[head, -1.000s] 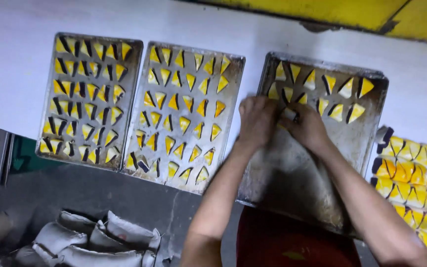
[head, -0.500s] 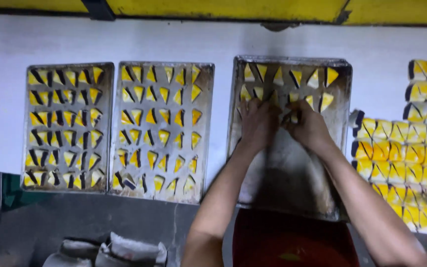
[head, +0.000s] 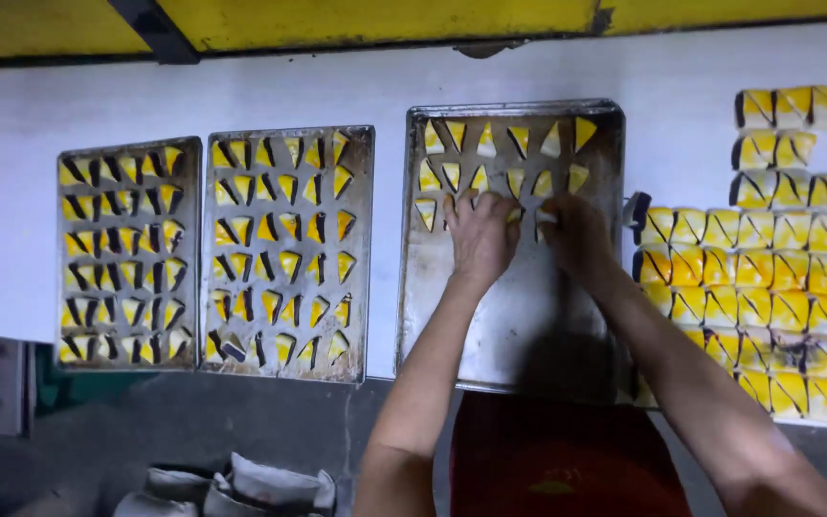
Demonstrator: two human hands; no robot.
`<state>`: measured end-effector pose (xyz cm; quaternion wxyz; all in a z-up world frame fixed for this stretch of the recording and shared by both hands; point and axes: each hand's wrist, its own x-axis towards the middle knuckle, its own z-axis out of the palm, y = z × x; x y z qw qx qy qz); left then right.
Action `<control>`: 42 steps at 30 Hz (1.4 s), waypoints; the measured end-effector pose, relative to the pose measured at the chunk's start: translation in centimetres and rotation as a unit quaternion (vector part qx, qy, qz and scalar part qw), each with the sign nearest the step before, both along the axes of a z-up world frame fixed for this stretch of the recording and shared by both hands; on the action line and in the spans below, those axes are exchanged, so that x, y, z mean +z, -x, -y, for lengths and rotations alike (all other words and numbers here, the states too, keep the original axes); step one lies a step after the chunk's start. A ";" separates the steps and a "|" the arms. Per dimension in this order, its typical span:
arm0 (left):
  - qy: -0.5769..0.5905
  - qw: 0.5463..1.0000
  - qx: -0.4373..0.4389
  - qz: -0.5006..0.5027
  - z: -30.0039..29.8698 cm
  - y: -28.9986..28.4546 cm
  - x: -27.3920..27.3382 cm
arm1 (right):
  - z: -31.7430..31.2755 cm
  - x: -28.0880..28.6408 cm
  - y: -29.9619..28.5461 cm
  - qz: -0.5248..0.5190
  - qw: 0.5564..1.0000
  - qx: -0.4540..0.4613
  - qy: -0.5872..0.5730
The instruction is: The person repeatedly picks up small triangular pastries from a tray and places them into a metal mold on the table. The hands work continuously to fill the mold with the pastries.
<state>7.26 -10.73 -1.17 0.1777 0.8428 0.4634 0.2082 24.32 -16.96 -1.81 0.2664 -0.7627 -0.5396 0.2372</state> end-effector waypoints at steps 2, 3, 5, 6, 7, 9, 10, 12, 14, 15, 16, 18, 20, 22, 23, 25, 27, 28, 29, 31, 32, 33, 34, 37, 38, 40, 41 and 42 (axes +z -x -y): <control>-0.039 0.999 -0.011 -0.012 0.5 -0.7 1.4 | 1.1 0.0 -0.5 0.010 0.993 0.018 -0.116; -0.064 0.998 0.003 -0.028 1.4 -0.4 1.9 | 1.9 -0.2 -0.2 0.015 0.974 0.060 -0.218; -0.071 0.997 0.004 0.006 2.3 -0.7 2.9 | 2.9 4.5 -2.2 0.029 0.984 0.025 -0.176; -0.078 0.996 0.002 0.042 2.7 -0.8 3.3 | 3.6 6.6 -3.1 0.046 0.990 -0.012 -0.134; -0.073 0.997 0.000 0.039 3.2 -1.0 3.2 | 4.9 5.3 -6.0 0.044 0.991 -0.014 -0.128; -0.059 0.996 0.010 0.065 3.7 -1.5 3.2 | 7.0 3.1 -11.6 0.156 0.974 -0.028 -0.163; -0.060 0.996 0.012 0.066 4.1 -2.3 3.1 | 6.8 4.8 -11.2 0.156 0.974 -0.026 -0.164; -0.055 0.995 -0.004 0.087 4.5 -4.4 3.0 | 6.5 8.2 -10.6 0.234 0.967 -0.025 -0.098; -0.049 0.995 -0.010 0.089 4.9 -6.0 2.7 | 4.6 11.4 -9.6 0.216 0.976 -0.001 0.019; -0.046 0.995 -0.014 0.092 5.0 -6.6 2.4 | 3.5 12.9 -8.9 0.194 0.972 0.024 0.133; -0.044 0.995 -0.017 0.088 5.3 -6.5 2.2 | 3.6 10.5 -9.5 0.190 0.972 0.022 0.135; -0.051 0.995 -0.021 0.088 4.9 -6.3 1.8 | 2.7 5.7 -10.4 0.266 0.954 0.054 0.125; -0.055 0.995 -0.005 0.078 4.6 -4.8 1.3 | 3.4 5.4 -10.4 0.218 0.968 0.045 0.116; -0.062 0.995 0.013 0.076 3.3 -4.3 1.3 | 2.8 7.1 -9.8 0.176 0.978 0.037 0.103; -0.057 0.997 0.003 0.061 3.3 -3.9 1.5 | 2.8 8.7 -8.7 0.076 0.992 0.039 0.091; -0.053 0.997 -0.006 0.051 3.1 -3.5 1.0 | 2.3 8.8 -6.8 -0.021 0.996 0.041 0.076; -0.071 0.997 -0.012 0.037 2.8 -3.7 -0.2 | 1.2 5.8 -5.5 -0.028 0.995 0.094 0.036; -0.072 0.997 -0.009 0.041 2.9 -3.4 0.2 | 1.6 5.6 -5.7 -0.023 0.994 0.096 0.036; -0.069 0.996 -0.005 0.060 2.6 -3.0 0.5 | 1.9 5.3 -5.9 -0.014 0.998 0.064 0.007; -0.060 0.995 0.004 0.080 2.2 -2.2 0.7 | 2.2 4.5 -6.4 -0.005 0.999 0.035 -0.015; -0.060 0.995 0.006 0.081 2.0 -1.8 0.5 | 2.5 3.9 -6.7 0.005 0.999 0.027 0.018; -0.065 0.994 0.003 0.086 1.5 -1.8 0.3 | 2.6 3.5 -7.4 0.018 0.999 0.012 0.046; -0.063 0.994 0.002 0.089 1.8 -1.9 0.1 | 2.8 3.4 -6.8 0.022 0.999 0.011 0.048; -0.092 0.995 0.002 0.028 1.9 -2.2 0.5 | 2.1 3.9 -5.3 0.049 0.993 0.034 0.099; -0.082 0.996 0.007 0.028 2.1 -2.3 1.0 | 2.1 4.3 -4.9 0.027 0.993 0.030 0.112; -0.079 0.996 0.013 0.029 1.6 -2.1 1.4 | 2.1 4.2 -4.5 0.006 0.992 0.028 0.121; -0.078 0.996 0.020 0.029 1.7 -1.8 1.2 | 3.0 3.6 -4.6 0.057 0.997 0.044 -0.006; -0.077 0.996 0.026 0.029 1.9 -1.6 0.9 | 3.8 2.9 -4.7 0.106 0.984 0.058 -0.133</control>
